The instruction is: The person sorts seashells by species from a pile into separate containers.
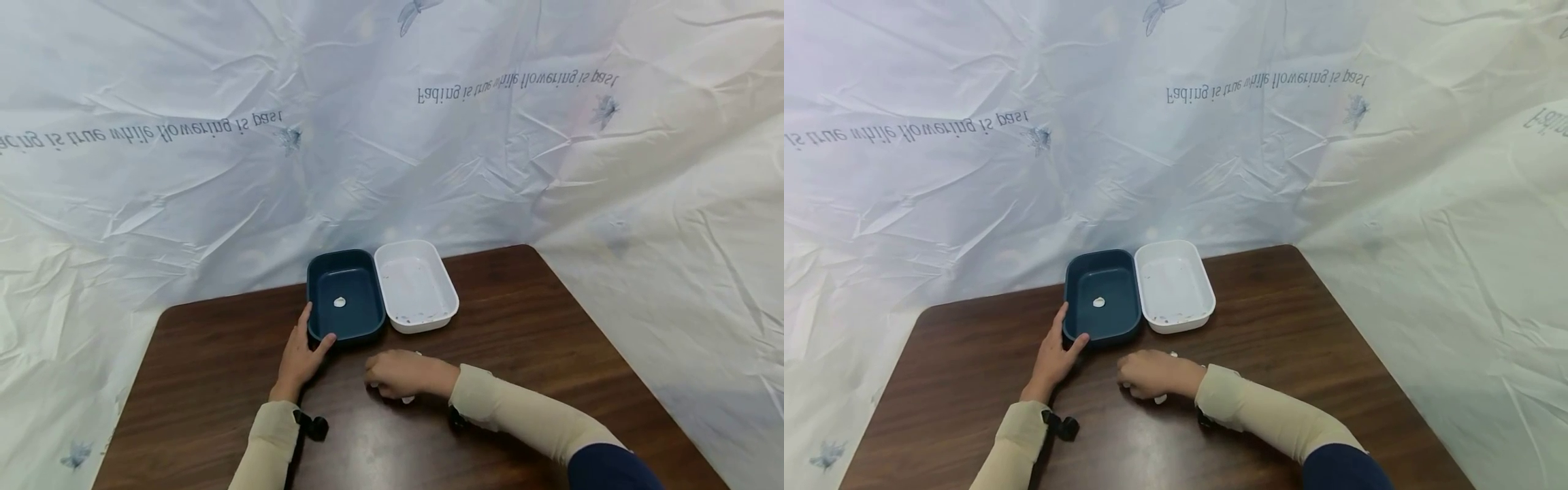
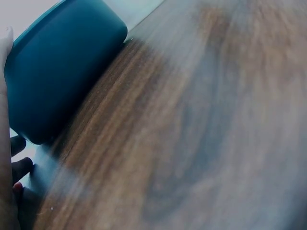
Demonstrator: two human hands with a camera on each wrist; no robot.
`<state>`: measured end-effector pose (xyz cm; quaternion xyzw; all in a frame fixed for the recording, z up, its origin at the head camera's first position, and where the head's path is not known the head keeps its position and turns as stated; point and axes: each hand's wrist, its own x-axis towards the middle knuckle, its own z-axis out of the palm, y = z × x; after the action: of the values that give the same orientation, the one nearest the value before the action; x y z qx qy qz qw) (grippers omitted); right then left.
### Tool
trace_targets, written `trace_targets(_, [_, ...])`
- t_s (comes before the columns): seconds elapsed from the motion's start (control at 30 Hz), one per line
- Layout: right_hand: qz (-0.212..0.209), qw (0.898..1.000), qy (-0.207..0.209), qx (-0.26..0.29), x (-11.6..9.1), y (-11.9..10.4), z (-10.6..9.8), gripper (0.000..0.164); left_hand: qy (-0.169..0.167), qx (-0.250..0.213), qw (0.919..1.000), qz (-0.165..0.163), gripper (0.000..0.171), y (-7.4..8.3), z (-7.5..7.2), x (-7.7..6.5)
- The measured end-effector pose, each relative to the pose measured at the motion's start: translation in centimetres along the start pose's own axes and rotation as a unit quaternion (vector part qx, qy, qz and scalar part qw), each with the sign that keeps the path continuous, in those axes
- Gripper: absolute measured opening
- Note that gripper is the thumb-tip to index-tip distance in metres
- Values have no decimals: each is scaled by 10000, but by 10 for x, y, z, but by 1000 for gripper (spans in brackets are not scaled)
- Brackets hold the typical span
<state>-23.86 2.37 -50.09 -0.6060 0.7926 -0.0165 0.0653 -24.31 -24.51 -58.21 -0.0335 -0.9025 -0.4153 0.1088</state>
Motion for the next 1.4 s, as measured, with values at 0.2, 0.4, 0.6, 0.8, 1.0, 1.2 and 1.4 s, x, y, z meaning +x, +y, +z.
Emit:
trace_targets(0.2, [17,9999,48,140,3,7,-10,18,-4,-49,10000,-30,92,1,0,-1])
trace_targets(0.4, [88,9983,-32,574,6,17,-28,18,-18,-36,10000,-86,92,1,-1,0])
trace_targets(0.6, [187,9972,-151,705,12,24,-47,22,-32,-41,9999,-88,93,0,0,-1])
trace_targets(0.8, [224,9971,-211,699,19,32,-63,21,-17,-19,10000,-54,92,1,0,0])
trace_targets(1.0, [107,9954,-175,939,27,43,-74,22,-6,-7,10000,-42,92,1,-1,0])
trace_targets(1.2, [102,9934,-113,1136,37,53,-86,21,-51,-27,9999,-123,92,2,-2,-1])
trace_targets(1.4, [368,9935,-97,1069,47,64,-93,22,-46,20,10000,-43,91,1,0,1])
